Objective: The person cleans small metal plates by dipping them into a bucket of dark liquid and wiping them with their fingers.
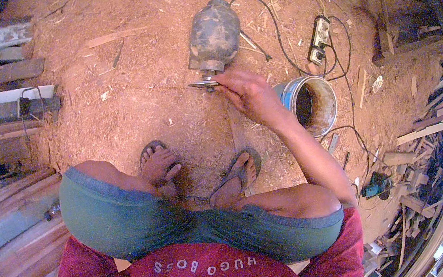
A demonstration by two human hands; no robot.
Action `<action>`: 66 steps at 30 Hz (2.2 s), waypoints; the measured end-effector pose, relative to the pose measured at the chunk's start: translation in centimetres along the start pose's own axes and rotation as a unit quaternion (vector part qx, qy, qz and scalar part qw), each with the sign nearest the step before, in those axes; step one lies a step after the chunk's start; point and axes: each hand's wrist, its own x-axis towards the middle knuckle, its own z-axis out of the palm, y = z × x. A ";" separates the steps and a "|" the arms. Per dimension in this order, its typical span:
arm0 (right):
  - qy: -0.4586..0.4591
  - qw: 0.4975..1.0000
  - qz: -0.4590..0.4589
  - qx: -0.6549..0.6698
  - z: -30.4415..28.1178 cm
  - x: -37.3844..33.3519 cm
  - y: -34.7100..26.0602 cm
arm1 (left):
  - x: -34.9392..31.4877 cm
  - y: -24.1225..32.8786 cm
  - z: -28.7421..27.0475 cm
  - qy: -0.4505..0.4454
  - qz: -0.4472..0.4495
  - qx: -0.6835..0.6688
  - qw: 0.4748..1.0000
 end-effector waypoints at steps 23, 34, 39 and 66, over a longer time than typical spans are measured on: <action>0.010 0.999 0.022 0.025 0.8 -1.0 0.9 | 1.1 0.0 -0.9 -0.007 0.034 -0.012 0.999; 0.181 0.958 0.170 0.141 -5.0 -2.0 1.6 | 0.8 1.5 -0.2 -0.060 -0.048 0.025 0.997; 0.249 0.822 0.430 0.279 -13.2 -9.5 6.8 | 2.1 2.4 0.3 -0.057 -0.002 0.024 0.998; -0.016 0.773 0.612 0.165 -3.1 -19.2 22.6 | 1.8 1.4 1.0 -0.027 0.010 0.012 1.000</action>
